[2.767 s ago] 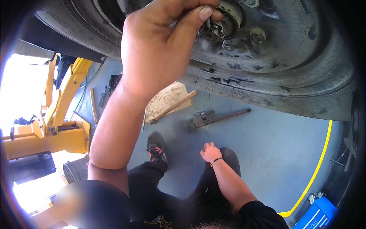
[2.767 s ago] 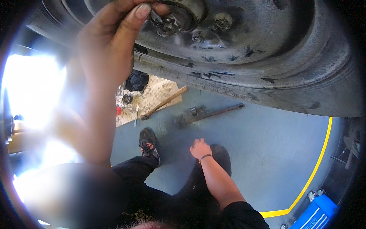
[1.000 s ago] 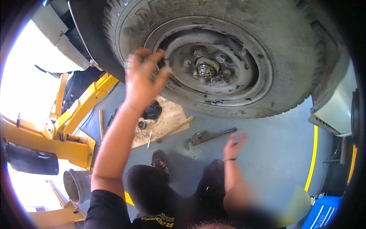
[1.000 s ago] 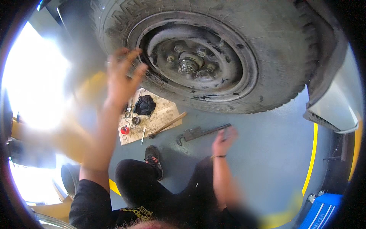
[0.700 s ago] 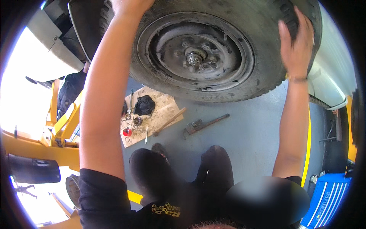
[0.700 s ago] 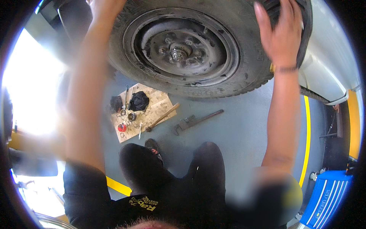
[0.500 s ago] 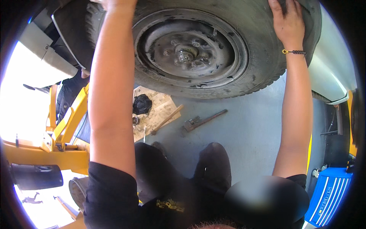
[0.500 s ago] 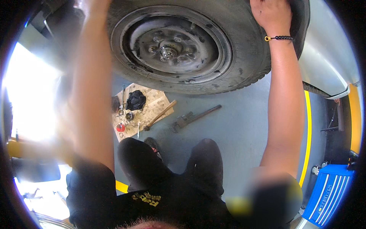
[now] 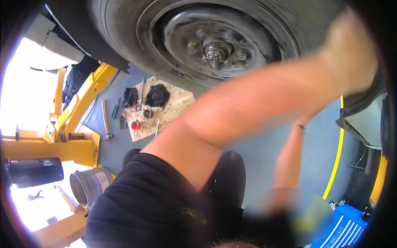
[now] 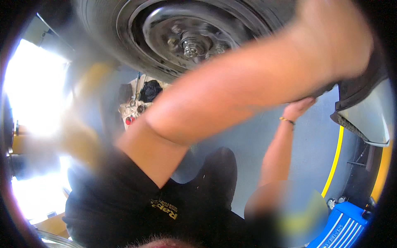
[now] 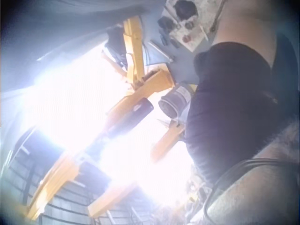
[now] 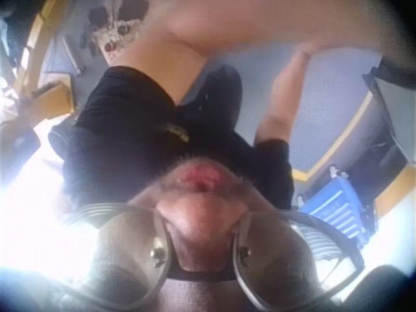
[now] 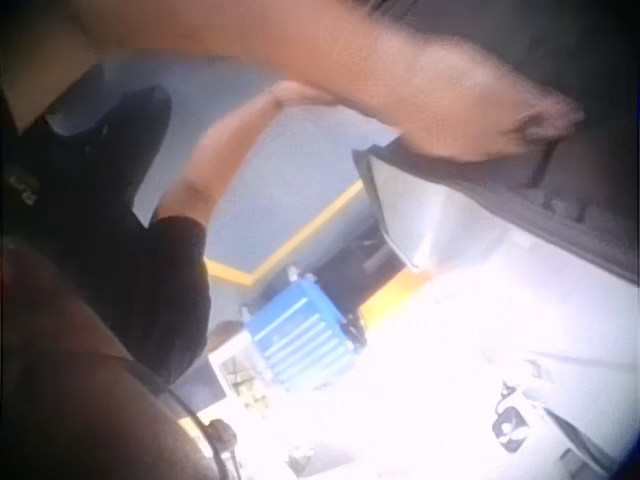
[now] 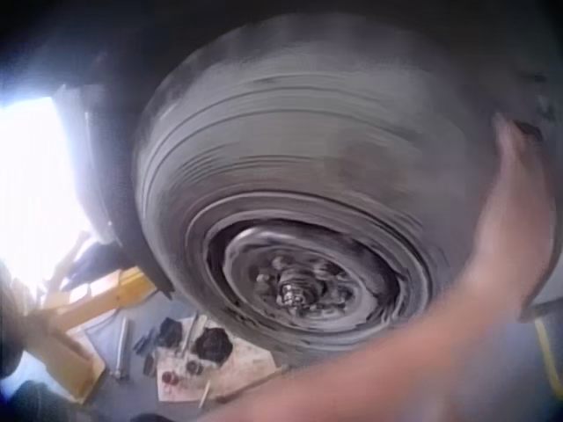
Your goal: The person works on a vehicle wheel hub while the vehicle is raised on a lift. They use a hammer and a punch to tap components, then use pliers to remove a cotter pin. The person cleans tools with a rag and places them on a cardboard sheet on the floor.
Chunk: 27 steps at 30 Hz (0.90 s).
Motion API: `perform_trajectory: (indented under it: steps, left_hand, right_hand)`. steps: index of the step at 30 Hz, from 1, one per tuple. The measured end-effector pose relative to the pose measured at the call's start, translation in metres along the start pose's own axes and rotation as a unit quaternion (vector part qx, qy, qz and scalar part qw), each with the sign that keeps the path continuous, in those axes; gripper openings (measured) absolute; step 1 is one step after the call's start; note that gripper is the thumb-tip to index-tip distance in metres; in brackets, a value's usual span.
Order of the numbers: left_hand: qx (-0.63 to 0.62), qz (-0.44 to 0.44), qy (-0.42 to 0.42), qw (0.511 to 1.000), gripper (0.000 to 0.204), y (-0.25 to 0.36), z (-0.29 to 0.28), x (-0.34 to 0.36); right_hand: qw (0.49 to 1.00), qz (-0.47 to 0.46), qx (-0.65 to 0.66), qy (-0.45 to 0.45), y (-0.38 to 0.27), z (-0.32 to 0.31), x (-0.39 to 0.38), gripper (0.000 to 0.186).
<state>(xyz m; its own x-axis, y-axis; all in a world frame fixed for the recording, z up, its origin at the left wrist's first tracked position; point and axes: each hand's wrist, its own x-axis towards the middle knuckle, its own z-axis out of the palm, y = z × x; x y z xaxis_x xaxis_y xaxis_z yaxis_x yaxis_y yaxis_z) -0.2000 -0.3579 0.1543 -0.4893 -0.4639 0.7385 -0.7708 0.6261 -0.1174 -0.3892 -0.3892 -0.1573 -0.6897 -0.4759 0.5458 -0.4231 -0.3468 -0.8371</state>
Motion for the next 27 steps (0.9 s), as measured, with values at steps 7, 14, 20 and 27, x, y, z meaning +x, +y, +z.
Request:
perform_trajectory:
  steps: [7,14,20,27]
  left_hand:
    - [-0.056,0.136,-0.218,0.965,0.041,0.088,0.088,-0.135]
    - [-0.298,-0.005,-0.470,0.831,0.034,0.058,0.008,-0.340]
    - [-0.141,-0.113,-0.321,0.930,0.036,0.002,-0.032,-0.377]
    - [0.119,-0.308,0.380,0.864,0.074,-0.212,-0.156,-0.181]
  right_hand:
    - [0.919,0.214,-0.035,-0.328,0.002,-0.056,-0.241,0.054]
    - [0.633,0.182,0.013,-0.752,-0.035,-0.142,-0.416,0.049]
    - [0.744,0.038,0.035,-0.667,-0.092,-0.089,-0.359,0.046]
    - [0.794,-0.605,-0.018,-0.064,-0.316,0.059,0.015,0.045]
